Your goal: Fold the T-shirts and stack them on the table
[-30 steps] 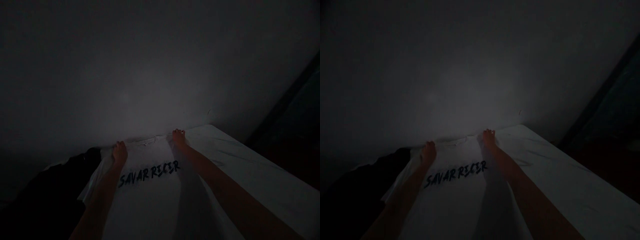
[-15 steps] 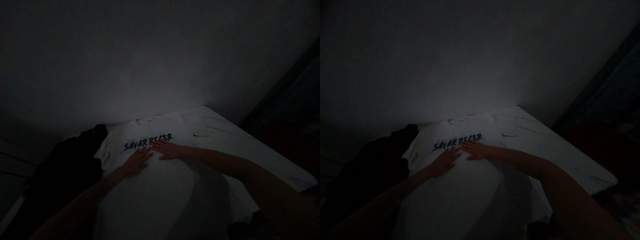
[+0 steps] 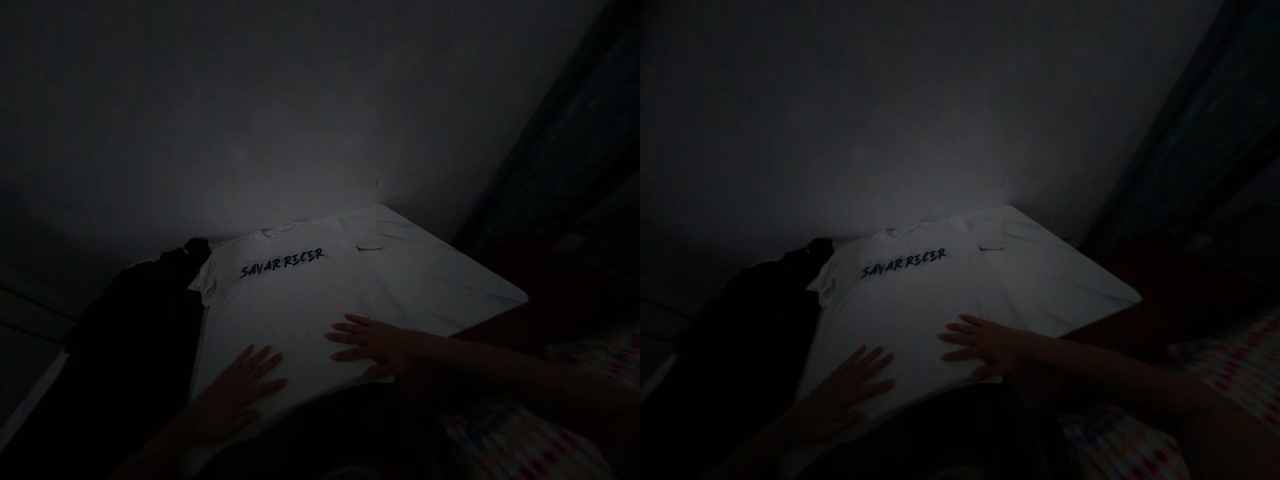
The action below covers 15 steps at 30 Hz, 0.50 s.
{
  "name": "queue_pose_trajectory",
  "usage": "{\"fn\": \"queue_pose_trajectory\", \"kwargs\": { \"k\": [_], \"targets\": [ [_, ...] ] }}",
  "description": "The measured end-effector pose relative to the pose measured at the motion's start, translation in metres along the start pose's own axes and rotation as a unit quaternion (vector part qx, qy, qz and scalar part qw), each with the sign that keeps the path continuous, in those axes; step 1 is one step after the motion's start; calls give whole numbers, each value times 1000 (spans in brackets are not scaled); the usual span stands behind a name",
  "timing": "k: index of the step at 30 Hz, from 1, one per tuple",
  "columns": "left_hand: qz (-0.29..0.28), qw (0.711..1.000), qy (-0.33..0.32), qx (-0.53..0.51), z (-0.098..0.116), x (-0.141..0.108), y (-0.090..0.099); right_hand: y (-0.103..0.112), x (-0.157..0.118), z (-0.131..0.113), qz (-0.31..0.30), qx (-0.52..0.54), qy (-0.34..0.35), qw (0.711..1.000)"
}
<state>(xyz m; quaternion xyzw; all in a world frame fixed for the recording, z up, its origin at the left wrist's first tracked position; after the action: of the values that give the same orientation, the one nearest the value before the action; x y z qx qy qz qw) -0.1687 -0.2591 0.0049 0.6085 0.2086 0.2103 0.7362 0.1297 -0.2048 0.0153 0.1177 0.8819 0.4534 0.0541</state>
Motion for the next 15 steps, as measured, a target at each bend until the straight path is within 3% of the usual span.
{"fn": "queue_pose_trajectory", "kwargs": {
  "k": [3,5,7,8,10,11,13,15],
  "targets": [
    [32,998,56,14,-1,-30,-12,-5,-26,-2,49,-4,-63,997],
    [78,984,162,22,-13,-53,-17,-2,-52,15,163,-32,-177,970],
    [127,937,325,31,-32,-81,-20,2,-88,35,308,-71,-314,895],
    [144,897,415,38,-41,-97,-20,1,-108,41,370,-91,-372,846],
    [152,818,552,52,-52,-124,-22,-4,-138,45,447,-119,-451,763],
    [150,793,587,55,-55,-132,-23,-8,-147,44,465,-126,-476,735],
    [152,771,617,39,-57,-137,-26,-16,-153,37,477,-129,-510,704],
    [159,756,635,8,-58,-137,-30,-22,-147,29,471,-129,-529,694]
  ]
}}
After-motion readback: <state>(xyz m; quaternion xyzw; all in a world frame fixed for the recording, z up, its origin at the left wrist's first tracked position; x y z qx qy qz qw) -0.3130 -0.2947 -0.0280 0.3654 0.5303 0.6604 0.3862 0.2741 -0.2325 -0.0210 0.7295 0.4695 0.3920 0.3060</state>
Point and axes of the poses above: each hand's wrist, its own x-axis towards the middle knuckle, its own y-axis out of the back of the hand, z = x × y, the point moved 6 cm from there along x, towards the middle knuckle, and after that the axes turned 6 degrees about x, right-handed, at the moved point
